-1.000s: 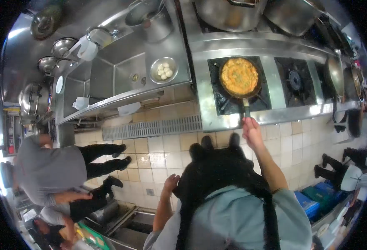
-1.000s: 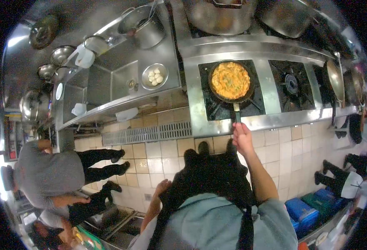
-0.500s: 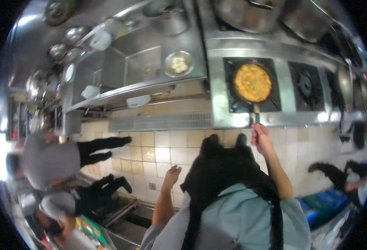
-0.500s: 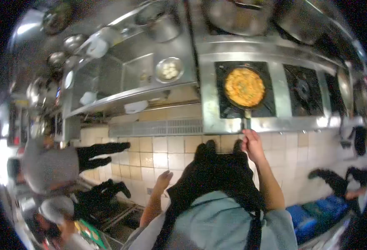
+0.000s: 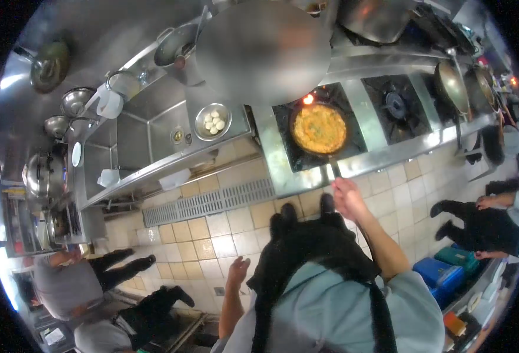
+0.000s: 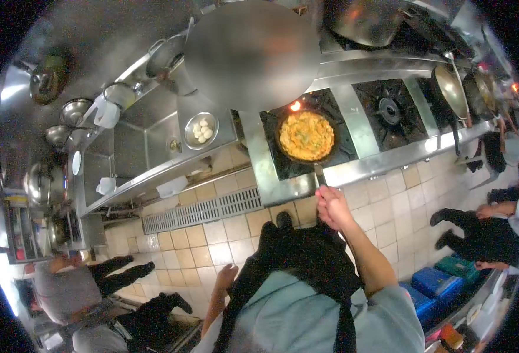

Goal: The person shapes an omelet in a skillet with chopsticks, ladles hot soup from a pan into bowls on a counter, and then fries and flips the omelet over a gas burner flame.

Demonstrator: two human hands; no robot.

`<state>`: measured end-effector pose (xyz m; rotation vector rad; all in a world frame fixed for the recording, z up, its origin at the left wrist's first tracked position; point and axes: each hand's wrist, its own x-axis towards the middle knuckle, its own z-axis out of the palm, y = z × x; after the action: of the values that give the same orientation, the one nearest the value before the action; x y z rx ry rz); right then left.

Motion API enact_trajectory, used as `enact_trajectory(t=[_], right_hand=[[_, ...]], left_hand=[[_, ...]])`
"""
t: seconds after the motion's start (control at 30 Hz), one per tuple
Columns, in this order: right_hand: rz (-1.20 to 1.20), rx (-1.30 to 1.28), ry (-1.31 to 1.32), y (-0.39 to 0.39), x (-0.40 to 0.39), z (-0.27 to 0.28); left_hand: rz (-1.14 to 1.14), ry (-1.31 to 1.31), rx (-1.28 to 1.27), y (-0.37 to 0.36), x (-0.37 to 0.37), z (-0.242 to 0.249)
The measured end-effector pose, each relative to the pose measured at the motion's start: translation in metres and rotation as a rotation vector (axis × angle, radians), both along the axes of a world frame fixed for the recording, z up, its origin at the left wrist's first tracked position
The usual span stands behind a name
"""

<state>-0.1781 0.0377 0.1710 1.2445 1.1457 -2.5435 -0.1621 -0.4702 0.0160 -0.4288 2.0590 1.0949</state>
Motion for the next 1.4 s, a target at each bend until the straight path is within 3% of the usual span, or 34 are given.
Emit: enact_trajectory(t=[0.13, 0.27, 0.47, 0.57, 0.63, 0.67, 0.8, 0.87, 1.0, 1.07, 1.1, 1.17, 1.2, 1.3, 1.33, 1.4], right_hand=[[0.025, 0.083, -0.036, -0.001, 0.020, 0.026], [-0.014, 0.040, 0.059, -0.004, -0.006, 0.025], [-0.009, 0.092, 0.012, 0.008, 0.031, 0.055], [-0.085, 0.131, 0.048, 0.019, 0.004, 0.052], [-0.105, 0.112, 0.018, 0.016, 0.007, 0.050], [-0.114, 0.098, -0.014, 0.017, 0.009, 0.051], [-0.100, 0.093, 0.062, 0.021, 0.008, 0.045], [-0.124, 0.067, 0.055, 0.028, -0.007, 0.060], [-0.202, 0.268, 0.200, 0.051, -0.039, 0.100], [-0.235, 0.749, 0.233, 0.064, -0.062, 0.138], [-0.244, 0.761, 0.246, 0.076, -0.071, 0.142], [-0.280, 1.099, 0.337, 0.095, -0.087, 0.148], [-0.291, 1.109, 0.350, 0.097, -0.089, 0.154], [-0.309, 0.625, 0.296, 0.085, -0.081, 0.152], [-0.308, 0.620, 0.289, 0.083, -0.075, 0.145], [-0.284, 0.200, 0.326, 0.075, -0.056, 0.128]], left_hand=[[0.017, -0.068, -0.010, 0.007, -0.009, 0.020], [-0.139, -0.056, 0.042, 0.020, -0.031, 0.032], [0.054, -0.071, 0.054, 0.030, -0.054, 0.050], [-0.082, -0.078, -0.024, 0.034, -0.065, 0.051], [-0.131, 0.052, -0.032, 0.038, -0.074, 0.061], [-0.031, 0.088, 0.053, 0.035, -0.070, 0.054], [-0.200, 0.044, -0.061, 0.025, -0.074, 0.048], [-0.133, 0.014, -0.041, 0.020, -0.070, 0.037], [-0.102, -0.014, -0.002, 0.011, -0.066, 0.029], [-0.167, 0.013, -0.053, 0.001, -0.070, 0.027], [-0.127, 0.018, -0.039, -0.007, -0.070, 0.022], [-0.088, 0.043, -0.012, -0.008, -0.076, 0.025], [0.013, -0.016, -0.006, -0.008, -0.075, 0.037], [0.112, -0.060, 0.026, -0.005, -0.080, 0.045], [0.115, -0.041, 0.050, -0.006, -0.080, 0.048], [0.121, -0.015, 0.072, -0.003, -0.080, 0.052]])
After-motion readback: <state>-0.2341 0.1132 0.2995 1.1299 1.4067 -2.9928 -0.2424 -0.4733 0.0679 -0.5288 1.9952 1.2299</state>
